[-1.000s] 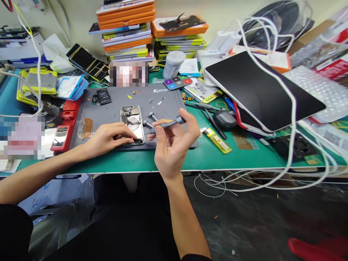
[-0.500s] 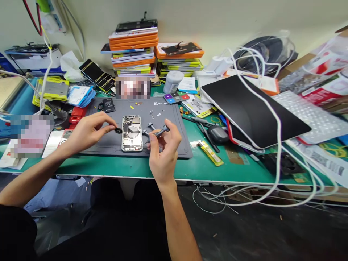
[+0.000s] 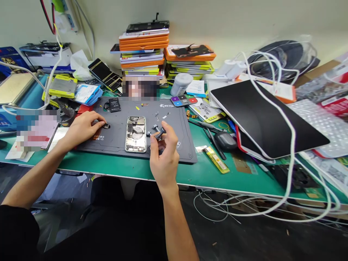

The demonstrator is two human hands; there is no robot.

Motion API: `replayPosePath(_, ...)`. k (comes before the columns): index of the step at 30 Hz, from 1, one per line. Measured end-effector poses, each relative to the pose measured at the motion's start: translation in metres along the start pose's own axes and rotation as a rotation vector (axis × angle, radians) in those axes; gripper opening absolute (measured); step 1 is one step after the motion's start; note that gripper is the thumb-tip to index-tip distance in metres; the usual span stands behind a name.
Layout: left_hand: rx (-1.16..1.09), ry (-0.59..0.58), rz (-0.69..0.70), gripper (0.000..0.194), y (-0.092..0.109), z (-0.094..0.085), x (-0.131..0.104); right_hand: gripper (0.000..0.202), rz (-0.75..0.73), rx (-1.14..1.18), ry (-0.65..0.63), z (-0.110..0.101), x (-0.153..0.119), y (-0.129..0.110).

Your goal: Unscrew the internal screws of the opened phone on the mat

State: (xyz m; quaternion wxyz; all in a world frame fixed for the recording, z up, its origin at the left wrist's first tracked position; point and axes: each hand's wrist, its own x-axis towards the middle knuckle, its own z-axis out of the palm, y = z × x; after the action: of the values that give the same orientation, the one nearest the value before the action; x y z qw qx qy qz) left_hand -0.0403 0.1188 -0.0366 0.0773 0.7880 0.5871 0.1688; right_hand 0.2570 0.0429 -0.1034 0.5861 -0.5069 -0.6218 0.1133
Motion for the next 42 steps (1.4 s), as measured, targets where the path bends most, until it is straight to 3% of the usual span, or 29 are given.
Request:
replayPosePath(8,-0.014,0.055,0.082,0.022,-0.0043,0.0049,-0.0014,0.051,0.032,0.000,-0.010,-0.0008,-0.0004,0.0000)
replayPosePath(28,0.066,0.066,0.108,0.043,-0.0027,0.0049,-0.0043,0.053,0.045,0.009,-0.016,-0.0002,-0.0016,-0.0003)
replayPosePath(35,0.027,-0.009,0.178,0.033,0.0009,0.0020,-0.0061,0.053,0.038,0.006,-0.023,-0.0012,-0.0018,-0.0009)
replayPosePath(42,0.043,-0.008,0.172,0.022,-0.0001,0.0020,-0.0071,0.054,0.025,0.001,-0.018,-0.0007,-0.0020,-0.0005)
